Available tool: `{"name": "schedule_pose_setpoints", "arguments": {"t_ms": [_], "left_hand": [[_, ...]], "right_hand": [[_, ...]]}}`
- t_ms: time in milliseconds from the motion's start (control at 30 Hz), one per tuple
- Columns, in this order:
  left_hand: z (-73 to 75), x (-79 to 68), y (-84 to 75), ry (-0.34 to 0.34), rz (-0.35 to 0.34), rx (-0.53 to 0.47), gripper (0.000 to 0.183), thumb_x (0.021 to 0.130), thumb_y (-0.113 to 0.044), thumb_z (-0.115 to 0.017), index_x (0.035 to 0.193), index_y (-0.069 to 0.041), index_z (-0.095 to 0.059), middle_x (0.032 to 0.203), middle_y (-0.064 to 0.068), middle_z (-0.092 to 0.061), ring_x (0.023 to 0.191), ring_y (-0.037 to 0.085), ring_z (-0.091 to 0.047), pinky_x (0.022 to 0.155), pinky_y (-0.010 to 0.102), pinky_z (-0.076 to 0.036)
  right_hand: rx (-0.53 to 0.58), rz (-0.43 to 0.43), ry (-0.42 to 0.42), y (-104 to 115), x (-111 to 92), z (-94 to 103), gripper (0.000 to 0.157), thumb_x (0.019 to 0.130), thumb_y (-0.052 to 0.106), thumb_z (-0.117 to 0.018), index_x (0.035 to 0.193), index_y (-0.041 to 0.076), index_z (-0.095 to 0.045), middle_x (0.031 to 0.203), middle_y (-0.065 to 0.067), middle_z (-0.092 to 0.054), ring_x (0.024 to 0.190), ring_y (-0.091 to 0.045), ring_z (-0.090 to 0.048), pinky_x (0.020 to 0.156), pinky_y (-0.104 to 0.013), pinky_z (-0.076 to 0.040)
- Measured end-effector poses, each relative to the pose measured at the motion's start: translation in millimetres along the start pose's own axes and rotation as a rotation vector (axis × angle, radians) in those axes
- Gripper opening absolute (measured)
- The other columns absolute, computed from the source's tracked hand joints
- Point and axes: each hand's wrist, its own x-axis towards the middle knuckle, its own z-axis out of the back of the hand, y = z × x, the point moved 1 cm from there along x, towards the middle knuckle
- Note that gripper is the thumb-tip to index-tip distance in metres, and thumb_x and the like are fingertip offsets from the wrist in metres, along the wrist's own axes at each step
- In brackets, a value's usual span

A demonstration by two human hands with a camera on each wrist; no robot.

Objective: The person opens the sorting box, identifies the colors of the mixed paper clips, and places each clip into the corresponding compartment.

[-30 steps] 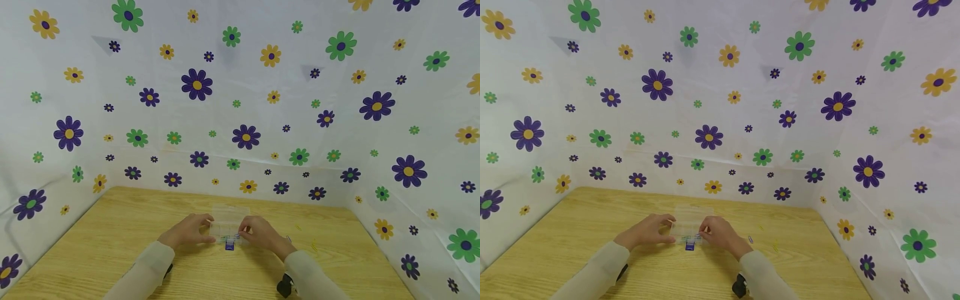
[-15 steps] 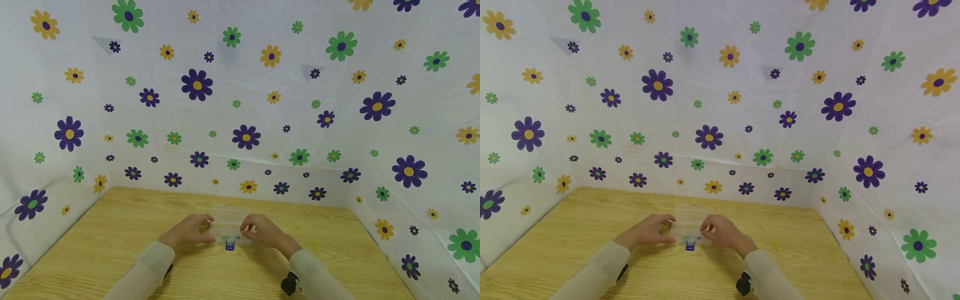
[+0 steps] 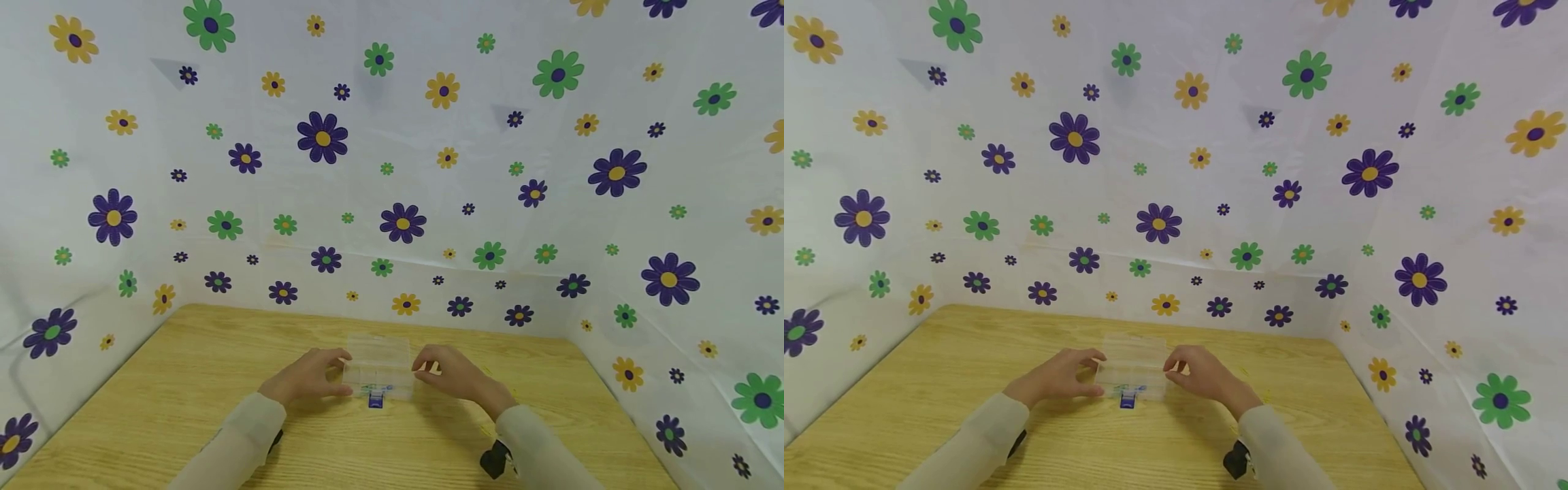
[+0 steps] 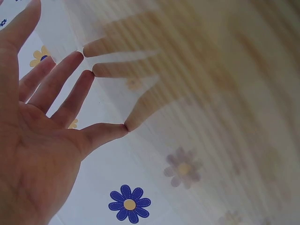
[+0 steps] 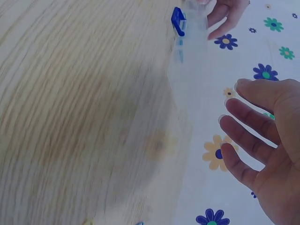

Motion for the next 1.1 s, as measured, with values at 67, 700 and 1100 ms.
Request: {"name": "schedule_pose_setpoints", "arguments": {"t_ms": [67, 700, 1100], "left_hand": [[0.3, 0.2, 0.0, -0.001, -0.003, 0.002, 0.066, 0.086, -0.045, -0.083, 0.138, -0.010, -0.061, 0.134, 0.016, -0.070, 0.134, 0.042, -0.055, 0.115, 0.066, -0.038], [-1.7, 0.9, 1.8, -0.010, 0.012, 0.023, 0.066, 0.084, -0.046, -0.084, 0.136, -0.010, -0.063, 0.134, 0.016, -0.070, 0.132, 0.039, -0.059, 0.114, 0.061, -0.043], [0.9, 0.4, 0.9, -0.005, 0.025, 0.016, 0.068, 0.084, -0.047, -0.084, 0.137, -0.011, -0.062, 0.132, 0.017, -0.071, 0.136, 0.042, -0.053, 0.116, 0.066, -0.037]], "right_hand": [[-0.007, 0.002, -0.006, -3.1, -4.8, 4.4, 0.012, 0.099, 0.014, -0.069, 0.106, 0.006, -0.075, 0.103, -0.003, -0.074, 0.088, -0.011, -0.067, 0.077, -0.037, -0.060], [0.035, -0.041, 0.061, -27.7, -63.3, 37.4, 0.012, 0.097, 0.013, -0.071, 0.104, 0.004, -0.074, 0.100, -0.004, -0.076, 0.085, -0.008, -0.066, 0.072, -0.032, -0.059], [0.079, -0.052, 0.122, -35.3, -88.6, 41.6, 0.008, 0.096, 0.012, -0.072, 0.102, 0.008, -0.077, 0.102, -0.006, -0.076, 0.086, -0.006, -0.068, 0.070, -0.030, -0.058]]}}
